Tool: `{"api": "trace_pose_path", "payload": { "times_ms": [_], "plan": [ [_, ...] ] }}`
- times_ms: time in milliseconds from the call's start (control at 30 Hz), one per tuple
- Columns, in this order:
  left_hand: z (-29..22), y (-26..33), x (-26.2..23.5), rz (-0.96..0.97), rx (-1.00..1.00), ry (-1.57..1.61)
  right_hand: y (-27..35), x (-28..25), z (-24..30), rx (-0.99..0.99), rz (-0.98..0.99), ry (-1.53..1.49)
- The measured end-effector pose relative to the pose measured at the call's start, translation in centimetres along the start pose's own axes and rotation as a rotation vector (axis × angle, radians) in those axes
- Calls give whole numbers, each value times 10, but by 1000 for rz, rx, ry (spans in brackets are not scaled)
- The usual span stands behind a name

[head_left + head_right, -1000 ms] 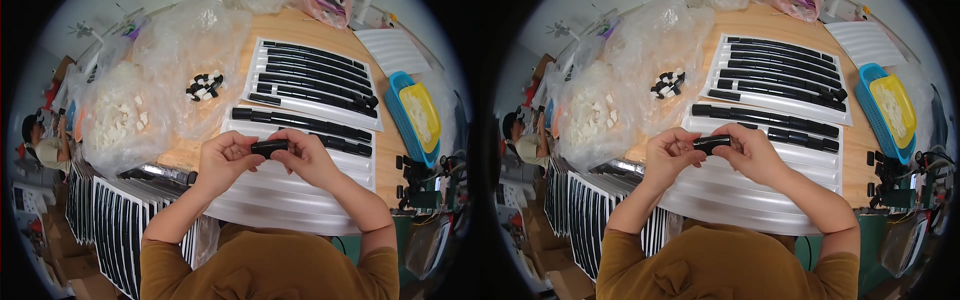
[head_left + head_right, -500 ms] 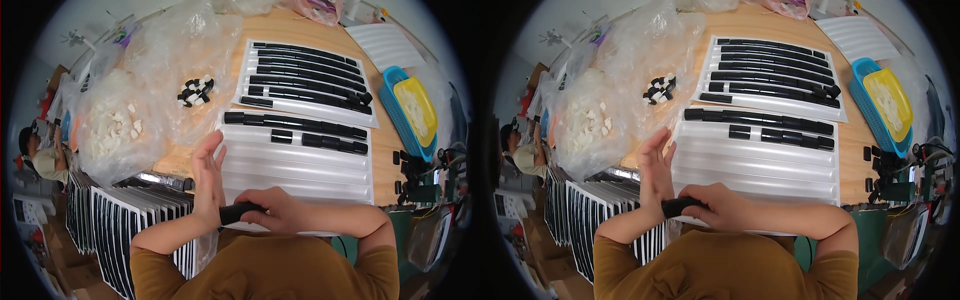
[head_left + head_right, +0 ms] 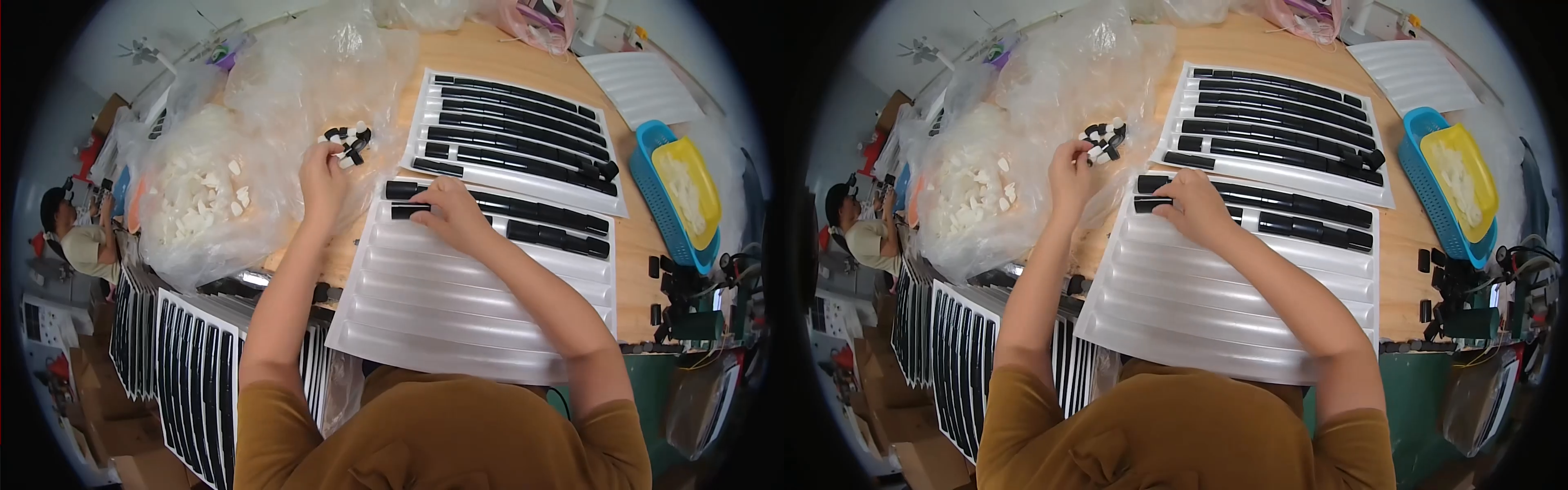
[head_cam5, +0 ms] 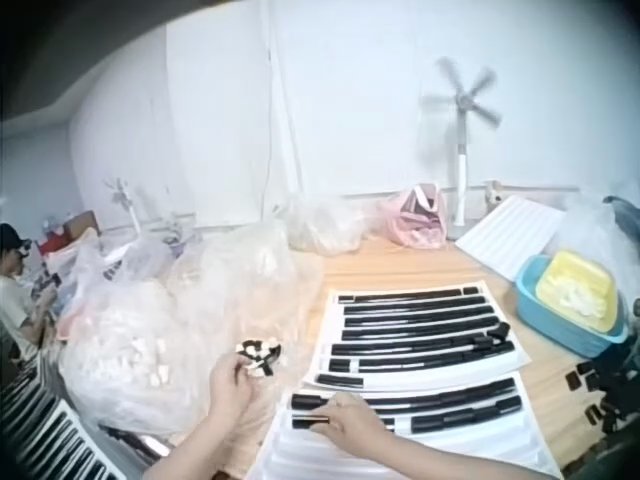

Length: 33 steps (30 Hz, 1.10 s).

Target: Applying small pads to black plastic components and organizing them into foam shipping trays.

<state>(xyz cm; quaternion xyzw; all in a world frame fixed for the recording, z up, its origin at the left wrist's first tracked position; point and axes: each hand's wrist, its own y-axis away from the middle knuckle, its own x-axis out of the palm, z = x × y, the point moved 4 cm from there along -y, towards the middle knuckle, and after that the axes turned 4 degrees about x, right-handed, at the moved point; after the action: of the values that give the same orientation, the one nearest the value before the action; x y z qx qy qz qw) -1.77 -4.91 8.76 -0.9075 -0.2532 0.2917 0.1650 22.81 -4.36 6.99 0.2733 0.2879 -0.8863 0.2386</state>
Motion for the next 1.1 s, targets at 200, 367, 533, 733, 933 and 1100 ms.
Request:
{"api": "trace_pose_path", "payload": {
  "times_ms": [200,367,533,733,933,1100],
  "plan": [
    [36,-19,45,207,559,-551,11,-3,-29,11,-2,192],
    [77,-26,48,408,453,-721,27,-42,-45,-46,40,407],
    [33,-32,38,202,284,-637,-12,-52,-67,100,-132,467],
    [-24,-12,3,56,-72,-88,-31,-6,-90,196,-34,572],
    [-24,50,-2,304,-478,462,-37,-13,-95,349,18,410],
    [-17,70,12,377,-536,557,-51,-15,-109,536,176,410]
  ]
}}
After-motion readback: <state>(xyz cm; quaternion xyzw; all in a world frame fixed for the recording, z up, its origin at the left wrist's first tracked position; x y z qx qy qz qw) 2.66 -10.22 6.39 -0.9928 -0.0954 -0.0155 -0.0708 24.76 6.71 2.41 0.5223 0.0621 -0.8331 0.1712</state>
